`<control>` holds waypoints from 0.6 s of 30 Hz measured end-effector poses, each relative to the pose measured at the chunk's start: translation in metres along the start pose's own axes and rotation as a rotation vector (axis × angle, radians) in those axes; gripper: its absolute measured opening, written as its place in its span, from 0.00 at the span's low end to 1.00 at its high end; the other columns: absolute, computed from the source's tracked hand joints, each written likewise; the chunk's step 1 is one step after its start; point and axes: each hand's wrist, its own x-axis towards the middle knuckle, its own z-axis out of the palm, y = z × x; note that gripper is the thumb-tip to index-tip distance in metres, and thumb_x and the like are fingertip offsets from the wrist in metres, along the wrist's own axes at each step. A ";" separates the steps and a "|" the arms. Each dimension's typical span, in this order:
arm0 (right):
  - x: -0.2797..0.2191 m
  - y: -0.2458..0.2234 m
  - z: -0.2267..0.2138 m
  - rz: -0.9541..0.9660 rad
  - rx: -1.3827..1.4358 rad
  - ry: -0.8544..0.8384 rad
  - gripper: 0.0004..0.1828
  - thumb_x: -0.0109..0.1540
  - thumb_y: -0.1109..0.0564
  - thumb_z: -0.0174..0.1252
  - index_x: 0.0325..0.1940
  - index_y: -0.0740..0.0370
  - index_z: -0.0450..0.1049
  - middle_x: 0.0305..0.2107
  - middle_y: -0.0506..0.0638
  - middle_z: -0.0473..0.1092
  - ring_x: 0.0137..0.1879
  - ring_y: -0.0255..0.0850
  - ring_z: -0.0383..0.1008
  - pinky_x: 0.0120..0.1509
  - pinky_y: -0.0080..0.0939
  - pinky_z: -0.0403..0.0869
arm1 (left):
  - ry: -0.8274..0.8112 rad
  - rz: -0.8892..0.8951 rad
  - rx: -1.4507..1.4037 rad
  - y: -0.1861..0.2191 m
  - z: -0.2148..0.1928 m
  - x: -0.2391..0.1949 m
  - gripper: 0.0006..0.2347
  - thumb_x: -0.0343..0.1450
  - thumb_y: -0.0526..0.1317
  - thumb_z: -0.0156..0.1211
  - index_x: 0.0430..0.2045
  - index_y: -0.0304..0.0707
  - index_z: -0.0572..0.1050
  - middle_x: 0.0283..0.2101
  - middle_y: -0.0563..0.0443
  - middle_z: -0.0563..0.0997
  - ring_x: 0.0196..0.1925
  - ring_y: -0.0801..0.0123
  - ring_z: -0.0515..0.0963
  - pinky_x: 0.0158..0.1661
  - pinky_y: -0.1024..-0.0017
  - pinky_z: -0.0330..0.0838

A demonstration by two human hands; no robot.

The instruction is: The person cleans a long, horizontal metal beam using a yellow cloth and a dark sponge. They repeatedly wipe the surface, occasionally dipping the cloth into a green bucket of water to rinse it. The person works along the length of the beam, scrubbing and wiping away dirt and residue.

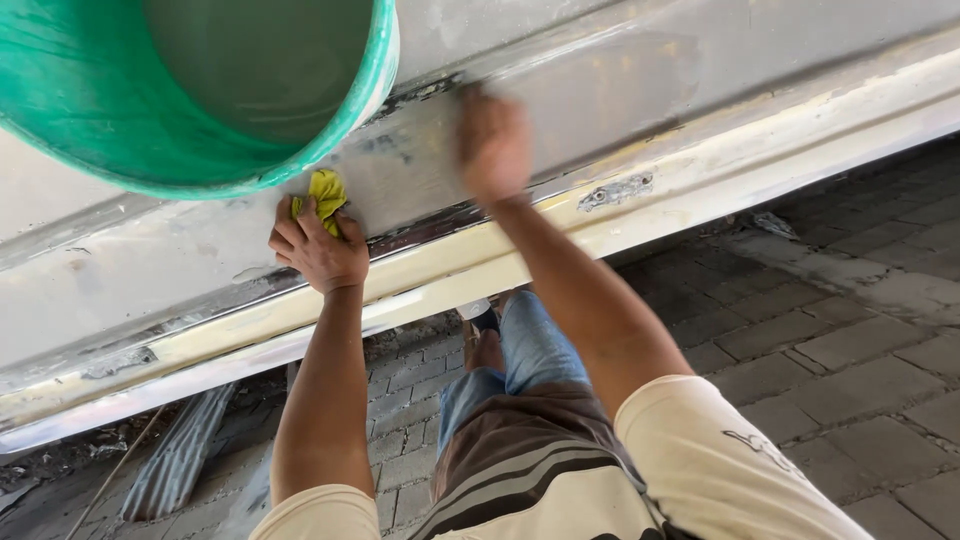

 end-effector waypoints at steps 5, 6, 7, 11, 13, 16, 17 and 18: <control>-0.008 0.015 -0.006 -0.226 0.205 -0.171 0.18 0.64 0.58 0.60 0.59 0.59 0.73 0.61 0.53 0.68 0.67 0.54 0.67 0.69 0.55 0.69 | -0.005 0.021 -0.024 -0.006 -0.003 -0.003 0.18 0.73 0.44 0.61 0.57 0.46 0.69 0.69 0.42 0.64 0.64 0.44 0.64 0.55 0.44 0.58; -0.007 0.037 -0.008 -0.221 0.170 -0.151 0.19 0.65 0.57 0.61 0.61 0.57 0.73 0.63 0.52 0.67 0.68 0.55 0.67 0.70 0.54 0.69 | -0.027 0.001 -0.018 -0.005 -0.002 -0.002 0.18 0.73 0.45 0.61 0.57 0.46 0.69 0.69 0.43 0.65 0.64 0.44 0.64 0.54 0.44 0.58; 0.002 0.077 -0.021 -0.230 0.164 -0.145 0.19 0.65 0.57 0.61 0.61 0.57 0.73 0.63 0.52 0.67 0.68 0.55 0.67 0.70 0.54 0.69 | -0.017 -0.002 -0.025 -0.001 0.002 0.000 0.18 0.73 0.45 0.61 0.57 0.46 0.69 0.69 0.43 0.65 0.64 0.44 0.64 0.54 0.44 0.58; 0.028 0.148 -0.044 0.174 0.047 0.063 0.17 0.65 0.58 0.62 0.58 0.59 0.73 0.55 0.56 0.71 0.60 0.55 0.69 0.62 0.54 0.73 | 0.001 -0.010 -0.002 -0.004 -0.003 -0.003 0.20 0.72 0.46 0.58 0.59 0.46 0.68 0.69 0.43 0.64 0.62 0.44 0.64 0.53 0.44 0.58; 0.038 0.136 -0.036 0.286 0.003 0.165 0.13 0.64 0.59 0.62 0.53 0.57 0.74 0.54 0.55 0.72 0.58 0.54 0.70 0.60 0.54 0.74 | 0.002 -0.010 -0.009 0.003 -0.001 0.000 0.20 0.72 0.47 0.58 0.59 0.47 0.68 0.69 0.44 0.65 0.62 0.44 0.64 0.54 0.44 0.58; 0.037 0.063 0.007 0.367 0.118 0.171 0.18 0.65 0.61 0.60 0.60 0.56 0.73 0.52 0.52 0.72 0.60 0.51 0.70 0.63 0.55 0.73 | -0.031 -0.033 0.012 -0.003 -0.003 0.001 0.22 0.72 0.47 0.56 0.62 0.45 0.66 0.70 0.42 0.63 0.60 0.45 0.63 0.53 0.44 0.58; 0.036 0.034 0.020 0.100 0.114 0.034 0.21 0.64 0.59 0.60 0.61 0.59 0.72 0.58 0.54 0.70 0.66 0.53 0.66 0.70 0.57 0.67 | -0.021 -0.010 0.003 -0.003 -0.002 0.001 0.22 0.73 0.47 0.56 0.62 0.46 0.66 0.71 0.42 0.63 0.61 0.45 0.63 0.54 0.44 0.58; 0.033 0.005 0.033 -0.168 0.108 -0.101 0.24 0.62 0.57 0.60 0.62 0.61 0.71 0.64 0.55 0.67 0.73 0.56 0.62 0.76 0.59 0.62 | -0.012 0.012 -0.005 -0.003 -0.001 -0.001 0.22 0.73 0.47 0.57 0.62 0.47 0.66 0.71 0.42 0.62 0.61 0.45 0.63 0.55 0.45 0.58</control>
